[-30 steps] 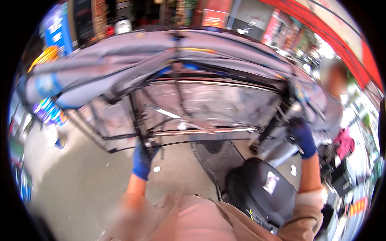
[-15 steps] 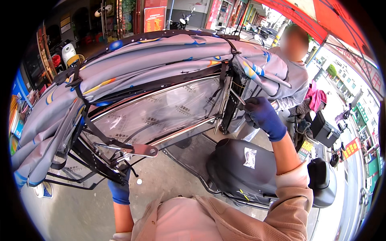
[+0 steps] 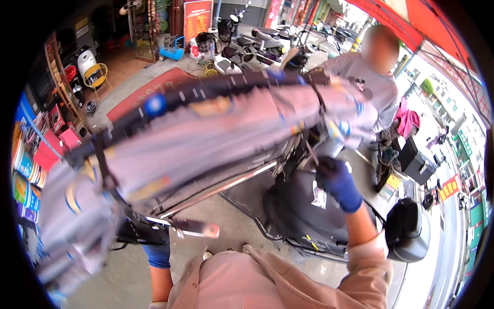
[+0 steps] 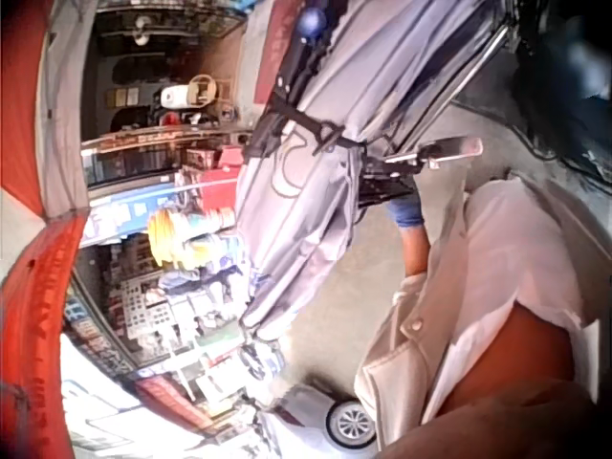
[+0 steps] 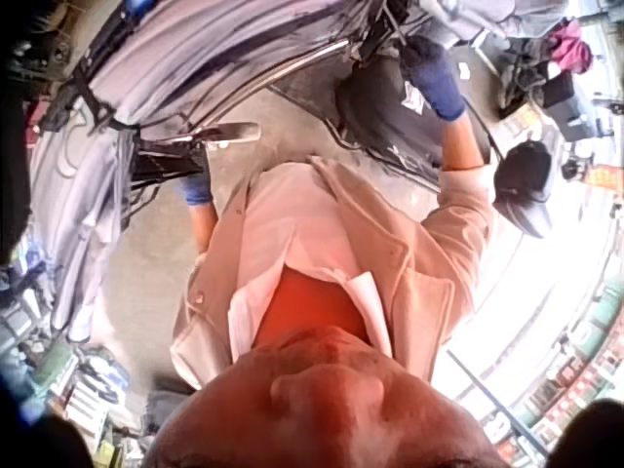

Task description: The person installs a windshield and a fabric canopy onto a scooter. They attach the windshield frame to the handlebars, then mount the canopy structure and secure it with a wrench. The person also adjusts the side mirrors during the process.

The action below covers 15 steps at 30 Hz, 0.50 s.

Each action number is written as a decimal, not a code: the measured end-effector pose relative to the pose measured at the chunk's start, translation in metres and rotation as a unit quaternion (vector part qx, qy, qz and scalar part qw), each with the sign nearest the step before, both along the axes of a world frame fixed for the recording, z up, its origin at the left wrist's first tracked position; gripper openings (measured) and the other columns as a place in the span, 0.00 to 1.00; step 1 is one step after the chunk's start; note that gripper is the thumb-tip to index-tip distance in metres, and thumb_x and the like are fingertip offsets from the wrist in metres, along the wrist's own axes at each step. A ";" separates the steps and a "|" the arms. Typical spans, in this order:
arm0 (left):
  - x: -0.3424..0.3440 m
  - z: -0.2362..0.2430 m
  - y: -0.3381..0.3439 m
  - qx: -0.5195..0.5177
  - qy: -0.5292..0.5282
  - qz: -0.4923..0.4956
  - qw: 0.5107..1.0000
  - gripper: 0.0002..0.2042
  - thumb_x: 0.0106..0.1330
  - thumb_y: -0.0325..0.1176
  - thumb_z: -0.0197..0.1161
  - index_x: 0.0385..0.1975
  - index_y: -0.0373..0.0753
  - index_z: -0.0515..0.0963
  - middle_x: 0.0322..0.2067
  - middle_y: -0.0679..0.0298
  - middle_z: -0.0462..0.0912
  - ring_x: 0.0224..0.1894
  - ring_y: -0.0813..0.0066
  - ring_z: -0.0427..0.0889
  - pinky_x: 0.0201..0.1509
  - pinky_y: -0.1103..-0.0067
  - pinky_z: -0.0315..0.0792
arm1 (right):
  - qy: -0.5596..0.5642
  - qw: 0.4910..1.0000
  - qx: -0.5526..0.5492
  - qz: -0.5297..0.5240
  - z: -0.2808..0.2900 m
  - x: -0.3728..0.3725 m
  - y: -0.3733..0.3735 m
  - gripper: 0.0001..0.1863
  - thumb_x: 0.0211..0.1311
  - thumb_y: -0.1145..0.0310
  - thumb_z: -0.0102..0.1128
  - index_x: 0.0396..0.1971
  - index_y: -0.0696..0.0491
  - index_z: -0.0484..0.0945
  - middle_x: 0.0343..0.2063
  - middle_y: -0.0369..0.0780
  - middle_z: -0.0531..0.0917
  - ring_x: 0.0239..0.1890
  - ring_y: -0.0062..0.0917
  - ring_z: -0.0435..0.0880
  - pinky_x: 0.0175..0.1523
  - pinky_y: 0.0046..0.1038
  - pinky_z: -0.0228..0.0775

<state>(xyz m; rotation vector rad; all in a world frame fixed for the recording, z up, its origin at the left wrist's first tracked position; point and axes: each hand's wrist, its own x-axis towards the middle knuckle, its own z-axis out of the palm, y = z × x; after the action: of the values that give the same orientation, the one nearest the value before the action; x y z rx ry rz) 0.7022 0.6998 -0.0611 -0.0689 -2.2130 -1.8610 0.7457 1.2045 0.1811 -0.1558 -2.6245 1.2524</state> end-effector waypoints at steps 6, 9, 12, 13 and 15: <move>0.049 -0.058 -0.012 -0.055 -0.088 -0.009 0.995 0.19 0.60 0.22 0.60 0.52 0.32 0.69 0.44 0.56 0.78 0.49 0.64 0.76 0.56 0.65 0.71 | -0.018 0.989 -0.138 -0.049 -0.149 0.054 -0.007 0.12 0.61 0.74 0.53 0.43 0.62 0.76 0.21 0.38 0.79 0.20 0.17 0.76 0.25 0.23 0.68; 0.068 -0.087 -0.021 -0.048 -0.128 -0.011 0.991 0.20 0.59 0.22 0.61 0.52 0.32 0.69 0.43 0.56 0.78 0.48 0.65 0.76 0.56 0.65 0.71 | 0.017 0.992 -0.105 -0.069 -0.182 0.067 -0.047 0.12 0.58 0.74 0.55 0.41 0.62 0.77 0.25 0.39 0.82 0.26 0.18 0.77 0.32 0.24 0.71; 0.083 -0.101 -0.027 -0.063 -0.153 -0.017 0.986 0.20 0.59 0.21 0.61 0.52 0.32 0.70 0.43 0.56 0.79 0.47 0.65 0.77 0.55 0.66 0.72 | -0.071 0.985 -0.135 -0.078 -0.197 0.081 -0.071 0.10 0.57 0.76 0.59 0.39 0.61 0.77 0.27 0.38 0.83 0.28 0.15 0.76 0.33 0.23 0.70; 0.086 -0.105 -0.030 -0.064 -0.160 -0.019 0.985 0.20 0.59 0.21 0.61 0.52 0.33 0.70 0.42 0.56 0.79 0.47 0.65 0.77 0.55 0.66 0.72 | -0.049 0.981 -0.169 -0.085 -0.205 0.079 -0.081 0.11 0.57 0.76 0.58 0.41 0.62 0.77 0.27 0.38 0.84 0.28 0.15 0.76 0.33 0.23 0.70; 0.088 -0.108 -0.036 -0.061 -0.169 -0.022 0.983 0.20 0.58 0.21 0.61 0.52 0.33 0.70 0.42 0.56 0.79 0.47 0.65 0.77 0.54 0.66 0.72 | -0.078 0.991 -0.089 -0.055 -0.208 0.079 -0.084 0.11 0.57 0.75 0.58 0.40 0.61 0.78 0.25 0.43 0.83 0.27 0.17 0.78 0.34 0.25 0.72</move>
<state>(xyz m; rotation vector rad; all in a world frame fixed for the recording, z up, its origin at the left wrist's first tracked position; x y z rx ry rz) 0.7899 0.6640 -0.1694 0.1921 -2.5673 -1.8751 0.8252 1.1202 -0.0268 -0.4392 -2.5864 1.4895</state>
